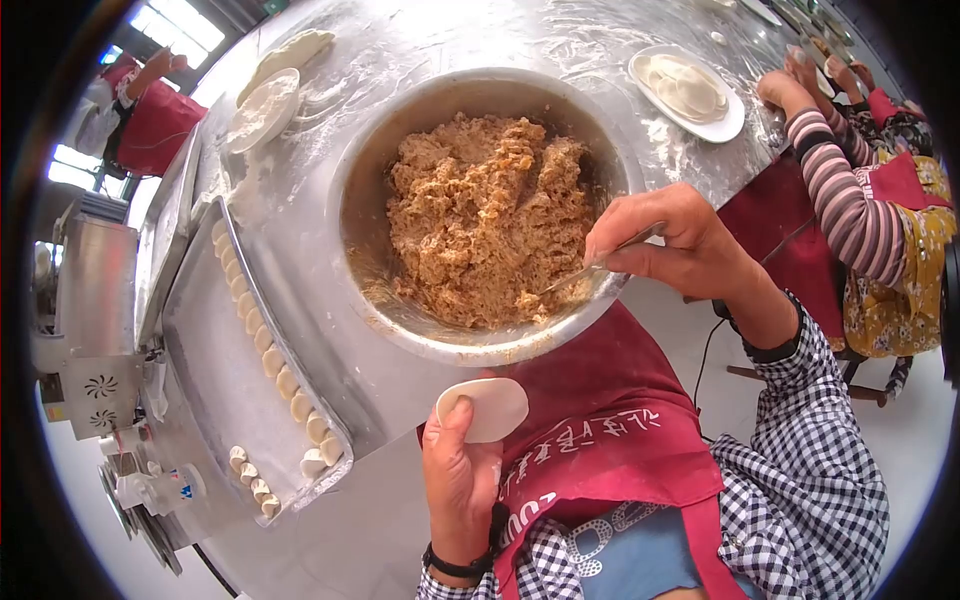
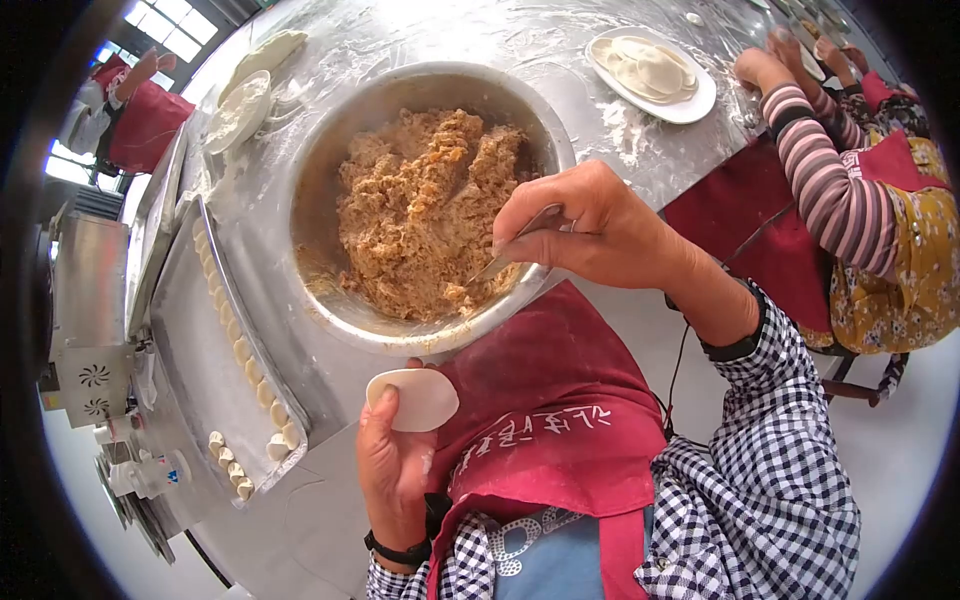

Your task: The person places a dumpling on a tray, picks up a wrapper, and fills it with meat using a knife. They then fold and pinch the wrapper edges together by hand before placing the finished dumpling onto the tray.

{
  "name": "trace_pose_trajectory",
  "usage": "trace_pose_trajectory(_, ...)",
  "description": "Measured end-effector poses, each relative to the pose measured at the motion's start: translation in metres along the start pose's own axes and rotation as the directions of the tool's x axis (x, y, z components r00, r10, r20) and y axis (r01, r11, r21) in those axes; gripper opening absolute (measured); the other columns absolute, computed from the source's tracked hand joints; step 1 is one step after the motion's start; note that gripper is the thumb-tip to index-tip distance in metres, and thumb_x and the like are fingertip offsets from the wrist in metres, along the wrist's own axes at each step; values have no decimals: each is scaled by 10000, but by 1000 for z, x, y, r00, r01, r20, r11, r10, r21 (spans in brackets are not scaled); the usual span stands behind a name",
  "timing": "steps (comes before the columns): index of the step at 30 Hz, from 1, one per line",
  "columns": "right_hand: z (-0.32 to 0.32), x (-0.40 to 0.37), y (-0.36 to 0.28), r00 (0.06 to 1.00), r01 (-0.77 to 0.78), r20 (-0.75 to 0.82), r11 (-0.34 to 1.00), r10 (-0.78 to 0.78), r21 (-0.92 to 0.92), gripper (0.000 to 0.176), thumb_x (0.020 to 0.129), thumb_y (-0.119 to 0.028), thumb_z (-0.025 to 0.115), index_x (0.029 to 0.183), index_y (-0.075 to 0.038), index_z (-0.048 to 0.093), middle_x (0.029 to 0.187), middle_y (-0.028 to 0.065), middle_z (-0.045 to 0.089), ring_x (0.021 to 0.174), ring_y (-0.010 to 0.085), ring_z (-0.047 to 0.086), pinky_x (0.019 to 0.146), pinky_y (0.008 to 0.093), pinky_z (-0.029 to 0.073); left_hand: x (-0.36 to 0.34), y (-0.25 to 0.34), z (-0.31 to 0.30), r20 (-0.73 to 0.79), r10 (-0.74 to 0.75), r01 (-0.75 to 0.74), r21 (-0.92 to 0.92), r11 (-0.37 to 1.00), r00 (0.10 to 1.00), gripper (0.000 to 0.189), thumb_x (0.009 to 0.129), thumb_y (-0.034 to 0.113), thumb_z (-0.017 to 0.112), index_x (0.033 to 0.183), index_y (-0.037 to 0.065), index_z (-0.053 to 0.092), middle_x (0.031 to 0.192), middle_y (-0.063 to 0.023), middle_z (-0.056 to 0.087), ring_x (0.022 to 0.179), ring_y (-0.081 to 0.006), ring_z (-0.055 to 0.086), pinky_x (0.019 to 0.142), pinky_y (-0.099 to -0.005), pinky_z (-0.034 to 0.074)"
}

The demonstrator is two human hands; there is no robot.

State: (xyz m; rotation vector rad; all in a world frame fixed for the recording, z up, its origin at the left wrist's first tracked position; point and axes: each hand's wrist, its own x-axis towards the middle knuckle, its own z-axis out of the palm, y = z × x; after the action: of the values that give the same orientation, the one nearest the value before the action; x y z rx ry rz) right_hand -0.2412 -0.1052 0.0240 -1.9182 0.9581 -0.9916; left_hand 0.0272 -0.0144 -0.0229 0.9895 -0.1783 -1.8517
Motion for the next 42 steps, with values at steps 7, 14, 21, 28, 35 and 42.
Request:
trace_pose_trajectory(7, 7, -8, 4, 969, -200, -78, 927, 235, 316, 54, 825, -21, 613, 875, -8, 629, 754, 16, 630, 675, 52, 551, 608, 189, 454, 0, 2, 2, -49, -14, 14, -2, 1000, 999, 339, 861, 120, 549, 1170, 19, 451, 1139, -113, 543, 1070, -254, 525, 936, -432, 422)
trace_pose_trajectory(14, 12, -11, 2, 961, -203, -90, 891, 260, 407, 59, 840, -33, 595, 880, -8, 630, 769, 40, 644, 669, 69, 577, 591, 189, 481, 0, 0, 4, -87, -9, 5, -37, 999, 996, 333, 901, 172, 489, 1192, 16, 442, 1171, -123, 527, 1102, -264, 507, 953, -448, 404)
trace_pose_trajectory(21, 32, -19, -16, 911, -147, -152, 647, 383, 749, 75, 851, -24, 563, 900, 9, 610, 863, 112, 644, 718, 126, 613, 611, 233, 518, 0, -1, 7, -23, -26, 24, -75, 997, 999, 377, 943, 241, 389, 1232, 0, 414, 1223, -161, 496, 1139, -306, 478, 982, -469, 369)
trace_pose_trajectory(28, 52, -26, -33, 983, 155, -149, 925, -109, 348, 74, 837, -12, 577, 895, 27, 602, 887, 160, 636, 742, 203, 622, 629, 295, 514, -8, 9, 5, 43, -55, 61, -156, 986, 998, 457, 953, 286, 337, 1275, -37, 353, 1269, -213, 441, 1169, -356, 443, 987, -477, 362)
trace_pose_trajectory(35, 67, -26, -41, 869, 486, 104, 874, -484, 2, 140, 688, -45, 660, 813, 12, 634, 872, 145, 627, 758, 264, 620, 650, 315, 527, -15, 17, 6, 156, -78, 112, -223, 968, 985, 496, 963, 323, 283, 1286, -49, 336, 1283, -229, 422, 1205, -341, 416, 1005, -456, 353)
trace_pose_trajectory(42, 70, -34, -35, 838, 536, 161, 841, -521, -73, 134, 701, -57, 661, 810, 14, 628, 859, 136, 629, 757, 249, 622, 640, 314, 531, -11, 14, -5, 54, -81, 91, -234, 968, 995, 438, 974, 287, 263, 1254, -32, 367, 1262, -185, 453, 1175, -293, 452, 1005, -438, 365)
